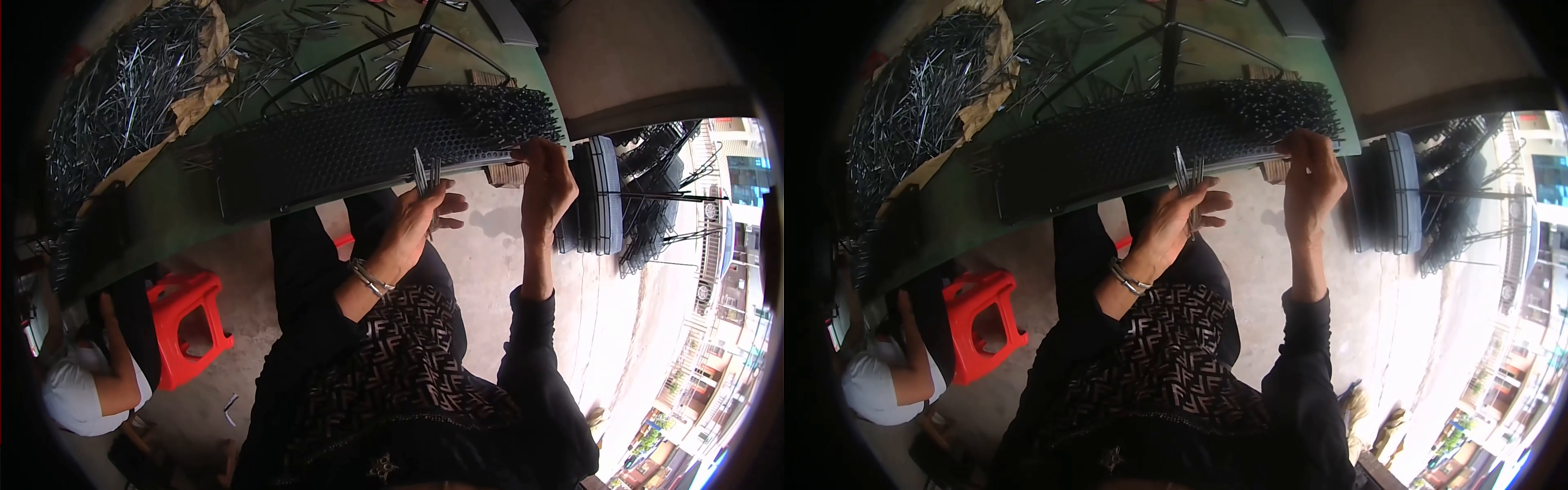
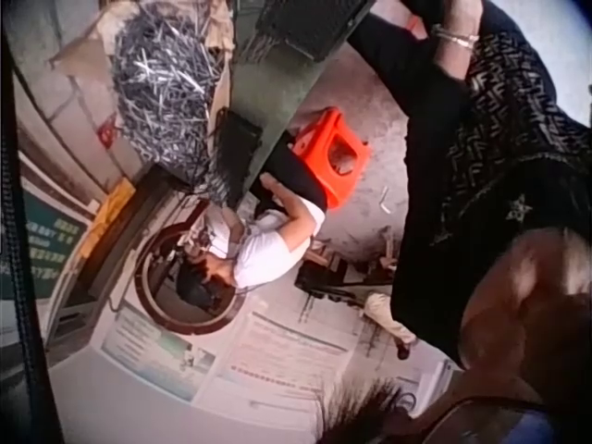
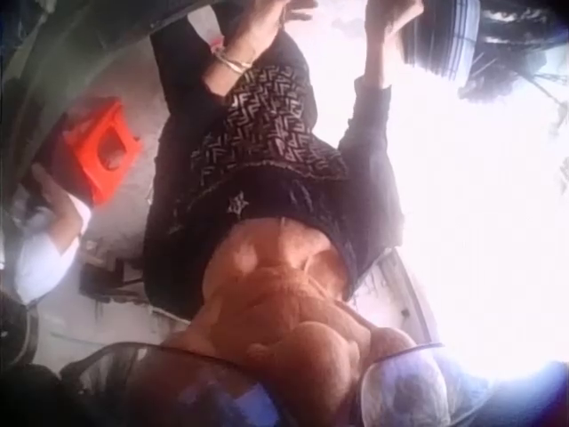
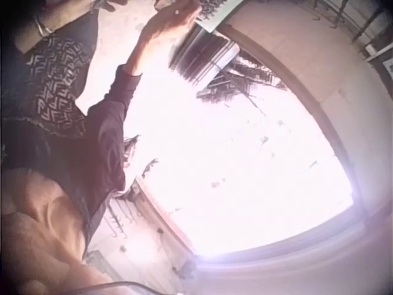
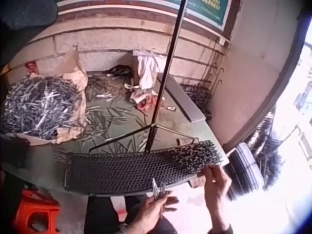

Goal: Inserting and arranging numerous small metal pins into a black grid component.

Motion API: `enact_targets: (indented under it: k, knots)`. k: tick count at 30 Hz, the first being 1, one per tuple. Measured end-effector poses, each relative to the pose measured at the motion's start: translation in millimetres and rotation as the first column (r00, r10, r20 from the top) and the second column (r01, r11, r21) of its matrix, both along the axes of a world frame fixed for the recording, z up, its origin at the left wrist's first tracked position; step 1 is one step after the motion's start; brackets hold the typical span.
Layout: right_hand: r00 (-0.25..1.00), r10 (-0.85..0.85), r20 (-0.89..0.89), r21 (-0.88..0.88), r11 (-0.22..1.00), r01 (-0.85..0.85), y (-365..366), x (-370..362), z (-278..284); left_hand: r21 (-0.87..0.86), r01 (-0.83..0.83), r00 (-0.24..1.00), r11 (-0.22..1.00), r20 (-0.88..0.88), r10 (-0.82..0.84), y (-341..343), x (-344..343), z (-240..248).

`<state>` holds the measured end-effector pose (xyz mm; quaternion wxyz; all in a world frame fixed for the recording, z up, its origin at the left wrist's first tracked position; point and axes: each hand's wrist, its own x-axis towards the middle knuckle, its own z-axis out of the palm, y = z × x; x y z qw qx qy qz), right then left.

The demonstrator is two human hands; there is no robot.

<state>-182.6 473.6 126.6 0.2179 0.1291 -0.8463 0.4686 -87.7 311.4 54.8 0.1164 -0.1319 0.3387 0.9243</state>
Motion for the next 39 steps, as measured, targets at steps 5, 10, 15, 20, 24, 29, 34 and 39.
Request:
enact_targets:
  k: [5, 10, 15, 20, 24, 29, 34, 39]
  knots:
    - [0.998, -0.015, -0.053, 0.088, 0.996, 0.019, -1, -1, -12, 0.073, 0.007, 0.998, 0.997, 0.056, -0.011, 3, -2, -3]
    - [0.999, -0.041, 0.027, 0.238, 0.971, 0.033, -4, 1, -12, 0.083, -0.052, 0.996, 0.995, 0.077, 0.045, 5, 0, -2]
    - [0.997, -0.030, -0.070, 0.357, 0.933, 0.053, -9, -11, -8, 0.021, -0.022, 0.997, 1.000, 0.073, 0.020, 1, 1, 4]
    - [0.997, -0.069, 0.019, 0.364, 0.930, 0.057, -10, -20, -4, -0.002, 0.021, 0.995, 1.000, 0.100, -0.021, 1, 3, 22]
    - [1.000, -0.021, 0.010, 0.402, 0.916, 0.015, -5, -20, -4, 0.015, 0.044, 0.997, 0.999, 0.057, -0.045, 0, 3, 21]
    - [0.994, 0.091, 0.057, 0.434, 0.895, -0.107, -11, -12, 6, -0.019, 0.012, 0.999, 1.000, 0.036, -0.011, 2, 5, 19]
    - [1.000, -0.015, 0.009, 0.395, 0.919, 0.010, -9, -5, -16, -0.031, 0.000, 1.000, 1.000, 0.028, 0.001, 0, 6, 23]
    - [0.994, -0.094, -0.052, 0.411, 0.905, 0.107, -13, -7, -23, -0.036, 0.007, 1.000, 0.999, 0.013, -0.006, 0, 6, 27]
